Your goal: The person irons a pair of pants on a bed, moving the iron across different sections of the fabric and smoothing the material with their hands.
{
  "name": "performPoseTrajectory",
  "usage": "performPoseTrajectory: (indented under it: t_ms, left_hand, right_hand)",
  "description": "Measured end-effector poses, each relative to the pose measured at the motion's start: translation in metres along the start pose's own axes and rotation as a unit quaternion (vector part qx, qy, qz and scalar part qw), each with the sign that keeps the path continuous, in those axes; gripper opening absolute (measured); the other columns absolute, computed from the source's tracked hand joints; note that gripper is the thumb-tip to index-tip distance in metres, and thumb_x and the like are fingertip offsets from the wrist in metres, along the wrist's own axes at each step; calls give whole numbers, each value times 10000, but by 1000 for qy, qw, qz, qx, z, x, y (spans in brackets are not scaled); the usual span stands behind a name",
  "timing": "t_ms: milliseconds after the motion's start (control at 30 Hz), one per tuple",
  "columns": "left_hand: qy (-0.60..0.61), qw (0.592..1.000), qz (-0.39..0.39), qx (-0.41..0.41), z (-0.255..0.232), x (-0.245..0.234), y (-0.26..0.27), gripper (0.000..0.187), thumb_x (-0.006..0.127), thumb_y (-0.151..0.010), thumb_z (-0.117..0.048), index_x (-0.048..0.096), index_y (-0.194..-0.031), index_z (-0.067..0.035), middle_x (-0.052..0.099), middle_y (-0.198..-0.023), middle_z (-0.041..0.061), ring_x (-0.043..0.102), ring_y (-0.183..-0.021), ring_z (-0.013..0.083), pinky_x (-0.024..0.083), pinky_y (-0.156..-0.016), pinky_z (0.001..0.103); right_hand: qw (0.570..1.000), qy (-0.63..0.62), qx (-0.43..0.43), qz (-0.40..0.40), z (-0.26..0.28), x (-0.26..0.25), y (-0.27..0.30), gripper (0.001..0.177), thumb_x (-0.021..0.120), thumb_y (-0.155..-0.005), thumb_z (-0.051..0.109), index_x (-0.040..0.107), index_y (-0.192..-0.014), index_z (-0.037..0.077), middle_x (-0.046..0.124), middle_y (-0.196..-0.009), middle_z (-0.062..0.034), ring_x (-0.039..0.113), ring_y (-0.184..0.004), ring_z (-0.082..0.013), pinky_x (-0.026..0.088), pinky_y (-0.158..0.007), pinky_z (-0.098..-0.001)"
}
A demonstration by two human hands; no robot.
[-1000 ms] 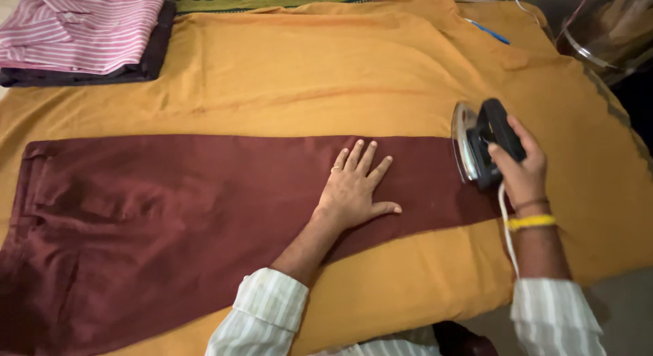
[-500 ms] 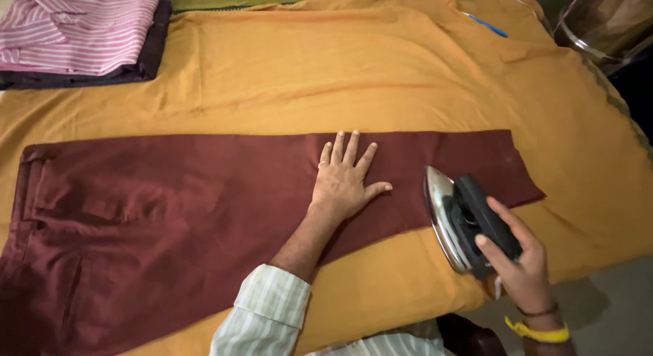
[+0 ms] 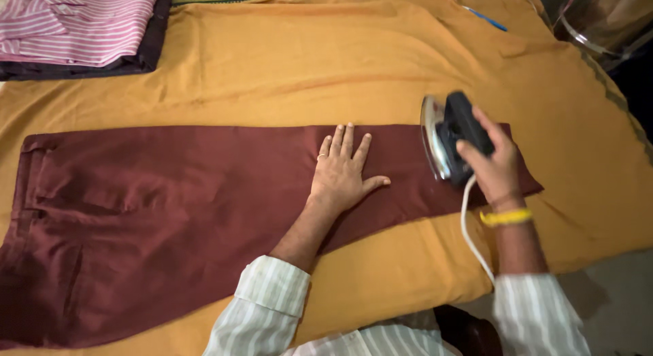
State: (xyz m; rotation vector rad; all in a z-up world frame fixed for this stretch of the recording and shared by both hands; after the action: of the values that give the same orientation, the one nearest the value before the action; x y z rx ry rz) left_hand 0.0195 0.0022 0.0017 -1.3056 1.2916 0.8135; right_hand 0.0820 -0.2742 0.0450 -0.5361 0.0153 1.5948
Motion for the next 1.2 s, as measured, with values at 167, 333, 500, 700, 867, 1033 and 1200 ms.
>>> performPoseTrajectory:
  t_ms: [167, 333, 500, 700, 867, 1033, 1200]
  left_hand:
    - [0, 1000, -8, 4, 1, 7, -3, 851, 396, -971, -708, 355, -1572, -108, 252, -1626, 259, 193, -1530, 394, 174, -1222, 537]
    - [-3, 1000, -27, 11, 2, 12, -1, 721, 459, -990, -553, 395, -1554, -109, 283, -1619, 267, 236, -1515, 404, 200, -1211, 552]
    - [6, 998, -55, 5, 3, 10, 2, 690, 490, -982, -519, 425, -1544, -124, 309, -1625, 257, 264, -1520, 391, 221, -1221, 551]
    - [2, 999, -43, 17, 3, 7, 1, 702, 489, -978, -535, 423, -1534, -111, 304, -1611, 263, 263, -1508, 393, 216, -1204, 553]
    - [15, 999, -43, 19, 10, 12, 1, 667, 477, -996, -523, 429, -1545, -147, 309, -1634, 216, 271, -1517, 369, 219, -1216, 544]
    - [19, 999, -35, 0, 27, 13, -2, 629, 466, -1007, -513, 431, -1550, -198, 320, -1640, 150, 266, -1524, 359, 193, -1220, 567]
    - [3, 998, -26, -53, 48, 5, -2, 622, 443, -1014, -521, 407, -1557, -220, 288, -1649, 152, 218, -1525, 390, 143, -1216, 598]
  right_hand:
    - [998, 7, 50, 44, 41, -8, 123, 628, 717, -872, 102, 543, -1468, 6, 600, -1460, -113, 578, -1294, -165, 443, -1090, -309]
    - [997, 26, 42, 55, 44, 9, 123, 591, 714, -891, 104, 568, -1454, 0, 641, -1413, -125, 599, -1243, -164, 462, -1058, -305]
    - [998, 14, -43, 38, 22, 41, 23, 615, 713, -903, 63, 535, -1487, -12, 618, -1448, -133, 585, -1306, -176, 447, -1113, -310]
    - [997, -56, -37, 23, 9, 59, -28, 650, 707, -874, 39, 525, -1497, -1, 615, -1437, -118, 596, -1269, -156, 477, -1074, -294]
    - [996, -11, 34, 76, 34, 31, 52, 659, 718, -867, 64, 529, -1498, 28, 616, -1426, -78, 595, -1195, -137, 492, -985, -295]
    - [994, 31, 31, 96, 61, 22, 140, 637, 725, -860, 81, 548, -1468, 18, 630, -1408, -96, 604, -1223, -144, 471, -1035, -290]
    - [995, 23, -8, 101, 54, 41, 97, 620, 712, -903, 110, 533, -1487, 7, 632, -1405, -107, 607, -1219, -147, 479, -1034, -280]
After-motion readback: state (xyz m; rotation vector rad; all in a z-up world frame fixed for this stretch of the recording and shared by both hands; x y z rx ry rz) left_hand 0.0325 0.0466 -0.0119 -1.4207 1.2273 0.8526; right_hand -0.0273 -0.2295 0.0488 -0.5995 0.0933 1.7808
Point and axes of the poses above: each hand's wrist, its own y-axis away from the middle knuckle, its own x-axis out of the palm, z = x × y, the point moved 2 cm from there along -y, towards the middle knuckle
